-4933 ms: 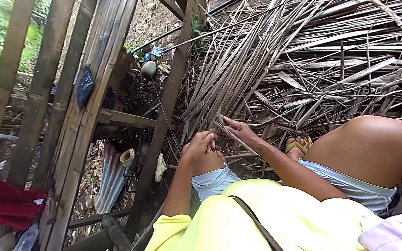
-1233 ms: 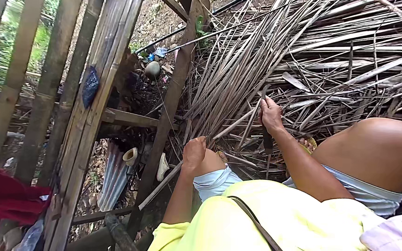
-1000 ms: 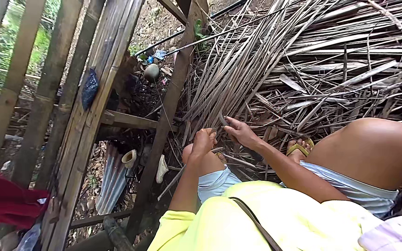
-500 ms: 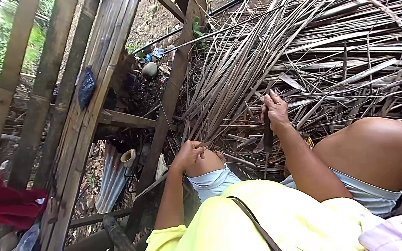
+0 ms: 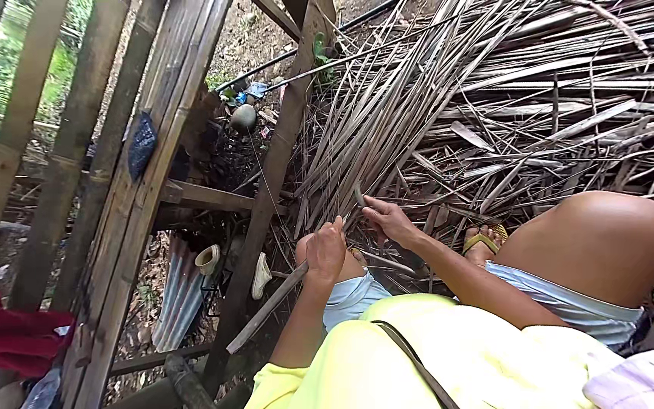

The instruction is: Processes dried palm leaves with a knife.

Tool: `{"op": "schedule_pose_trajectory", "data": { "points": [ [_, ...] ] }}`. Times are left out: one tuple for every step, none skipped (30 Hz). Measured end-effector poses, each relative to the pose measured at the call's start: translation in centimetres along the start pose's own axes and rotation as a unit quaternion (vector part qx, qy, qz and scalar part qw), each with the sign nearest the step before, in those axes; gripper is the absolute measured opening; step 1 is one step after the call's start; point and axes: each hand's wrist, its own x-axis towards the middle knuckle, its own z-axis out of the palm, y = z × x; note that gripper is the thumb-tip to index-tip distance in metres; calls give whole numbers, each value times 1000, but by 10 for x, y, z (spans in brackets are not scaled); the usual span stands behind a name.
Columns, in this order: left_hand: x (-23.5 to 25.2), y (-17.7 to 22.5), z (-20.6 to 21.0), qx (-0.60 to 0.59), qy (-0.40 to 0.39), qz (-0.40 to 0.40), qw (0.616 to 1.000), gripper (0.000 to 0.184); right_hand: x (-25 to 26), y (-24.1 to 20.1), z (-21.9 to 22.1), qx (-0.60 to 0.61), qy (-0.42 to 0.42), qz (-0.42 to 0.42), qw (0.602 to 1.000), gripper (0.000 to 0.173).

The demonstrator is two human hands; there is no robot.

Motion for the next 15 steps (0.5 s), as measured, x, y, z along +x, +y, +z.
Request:
{"op": "schedule_pose_trajectory", "data": {
  "points": [
    [-3, -2, 0, 2, 9, 9, 1000, 38, 0, 0, -7, 7, 19, 0, 1000, 47],
    [-5, -4, 0, 3, 17, 17, 1000, 38, 2, 2, -15, 27, 36, -2, 999, 47],
    [-7, -6, -1, 4, 17, 22, 1000, 38, 8, 3, -22, 57, 56, -3, 997, 47],
    [-9, -8, -3, 3, 10, 25, 1000, 39, 12, -2, -28, 87, 75, 7, 993, 48],
    [-11, -9, -5, 1, 3, 28, 1000, 39, 16, -7, -33, 111, 94, 17, 989, 48],
    [-12, -10, -6, 0, 3, 33, 999, 38, 19, -8, -39, 130, 110, 22, 985, 47],
    [-13, -13, -6, -4, 6, 39, 999, 38, 21, -9, -45, 145, 124, 25, 981, 47],
    [-14, -15, -7, -10, 10, 45, 999, 37, 23, -9, -50, 157, 140, 27, 977, 47],
    [-15, -18, -8, -17, 17, 49, 999, 36, 25, -8, -56, 167, 158, 27, 973, 46],
    [-17, -21, -9, -25, 25, 53, 998, 35, 26, -8, -64, 177, 183, 28, 967, 45],
    [-19, -25, -12, -36, 25, 47, 998, 34, 27, -8, -73, 188, 215, 26, 958, 44],
    [-20, -30, -15, -45, 17, 31, 998, 34, 28, -7, -82, 195, 248, 16, 949, 44],
    [-20, -34, -18, -47, 12, 11, 999, 34, 28, -8, -90, 198, 271, 2, 942, 44],
    [-19, -38, -19, -47, 14, -9, 999, 34, 26, -12, -92, 197, 276, -10, 941, 43],
    [-15, -42, -18, -50, 16, -26, 998, 34, 22, -19, -87, 193, 255, -15, 947, 42]
  ]
}}
